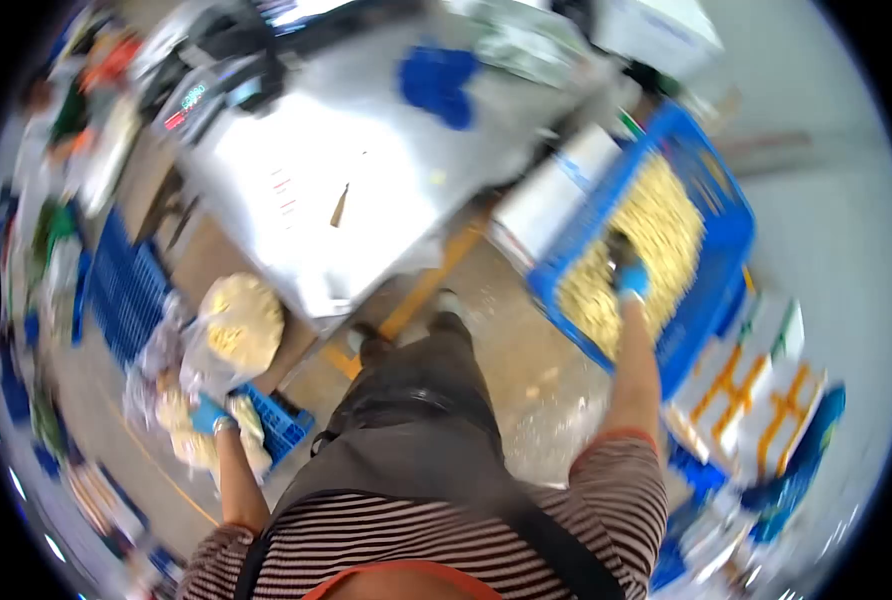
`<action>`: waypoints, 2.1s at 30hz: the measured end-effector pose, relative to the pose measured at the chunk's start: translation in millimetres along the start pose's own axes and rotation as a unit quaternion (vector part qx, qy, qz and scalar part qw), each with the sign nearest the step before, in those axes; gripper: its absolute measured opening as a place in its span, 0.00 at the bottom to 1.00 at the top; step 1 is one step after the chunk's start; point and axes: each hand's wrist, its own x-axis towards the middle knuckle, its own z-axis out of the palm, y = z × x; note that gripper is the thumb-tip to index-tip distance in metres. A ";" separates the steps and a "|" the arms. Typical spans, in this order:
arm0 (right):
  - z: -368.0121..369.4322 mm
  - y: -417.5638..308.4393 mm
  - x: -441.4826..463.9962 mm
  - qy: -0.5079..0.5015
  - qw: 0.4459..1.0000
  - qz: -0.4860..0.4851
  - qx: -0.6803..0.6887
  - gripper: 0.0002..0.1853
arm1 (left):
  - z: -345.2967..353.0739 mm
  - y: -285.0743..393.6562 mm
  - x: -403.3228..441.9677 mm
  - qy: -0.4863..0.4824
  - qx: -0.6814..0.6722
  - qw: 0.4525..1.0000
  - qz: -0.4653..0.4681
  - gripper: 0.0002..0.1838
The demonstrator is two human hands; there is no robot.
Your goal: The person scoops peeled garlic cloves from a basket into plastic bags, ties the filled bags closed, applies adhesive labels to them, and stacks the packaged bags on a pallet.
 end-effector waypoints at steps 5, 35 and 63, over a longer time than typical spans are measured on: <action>-15.2 -52.5 -48.2 -0.041 0.765 0.297 0.570 0.12 | -78.4 95.3 -69.6 -0.031 -0.063 0.996 -0.047 0.36; -231.2 -455.9 -198.9 -0.252 0.706 -0.028 0.661 0.36 | -17.2 -0.8 22.6 -0.045 -0.533 0.845 0.030 0.46; 187.6 -910.0 -211.6 -0.065 0.927 -0.347 0.129 0.24 | -9.3 -16.7 43.0 -0.283 -0.690 0.665 -0.042 0.22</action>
